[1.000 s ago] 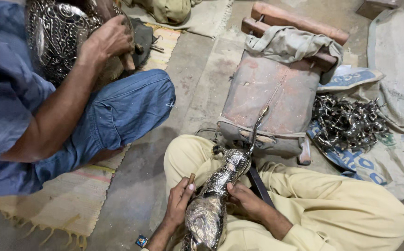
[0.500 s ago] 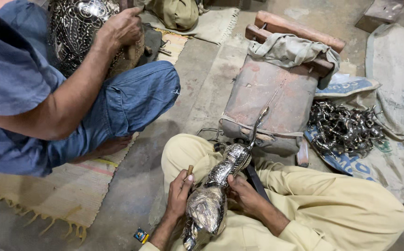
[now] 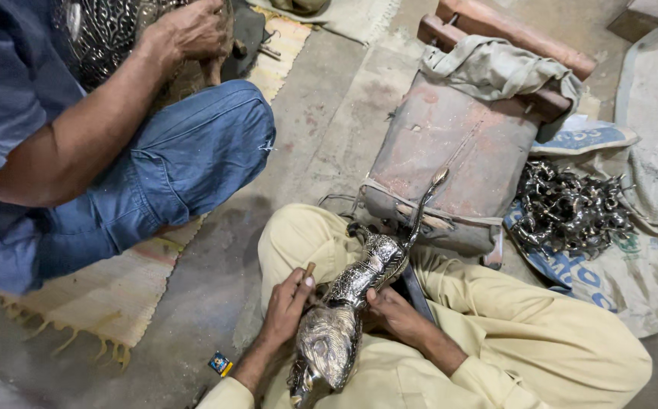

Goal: The person holds a silver-colored metal object shaped like a bird and uses a hammer to strike it repeatedly while it rests on a padded block. The person adjusts the object's position occasionally to work on different sections.

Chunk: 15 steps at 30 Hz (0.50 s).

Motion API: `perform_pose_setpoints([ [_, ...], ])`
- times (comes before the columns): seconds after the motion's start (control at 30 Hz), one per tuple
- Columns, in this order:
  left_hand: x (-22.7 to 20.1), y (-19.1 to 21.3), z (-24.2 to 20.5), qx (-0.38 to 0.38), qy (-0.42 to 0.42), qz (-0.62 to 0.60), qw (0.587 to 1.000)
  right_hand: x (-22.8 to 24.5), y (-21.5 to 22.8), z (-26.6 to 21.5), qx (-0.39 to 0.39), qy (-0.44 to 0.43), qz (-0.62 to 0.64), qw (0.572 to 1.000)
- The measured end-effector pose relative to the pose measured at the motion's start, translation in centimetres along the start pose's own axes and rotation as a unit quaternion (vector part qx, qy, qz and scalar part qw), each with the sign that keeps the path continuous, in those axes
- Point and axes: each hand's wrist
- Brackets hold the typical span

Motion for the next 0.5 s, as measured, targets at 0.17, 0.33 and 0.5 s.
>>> perform_pose_setpoints([
  [0.17, -2.4, 0.3, 1.8, -0.012, 0.139, -0.052, 0.989, 0.1, 0.8, 0.1, 0.038, 0.004, -0.007, 0.999],
  [0.33, -4.6, 0.3, 3.3, -0.016, 0.029, -0.097, 0.995, 1.4, 0.4, 0.1, -0.005, -0.010, -0.008, 1.000],
  [0.5, -6.2, 0.5, 3.6, 0.010, -0.091, -0.064, 0.994, 4.8, 2.5, -0.8, 0.059, -0.004, -0.139, 0.989],
])
Point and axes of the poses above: each hand's wrist, its own z-axis towards the middle knuckle, its own y-axis out of the back of the hand, x = y × z, and after that the axes turned 14 degrees about y, right-handed
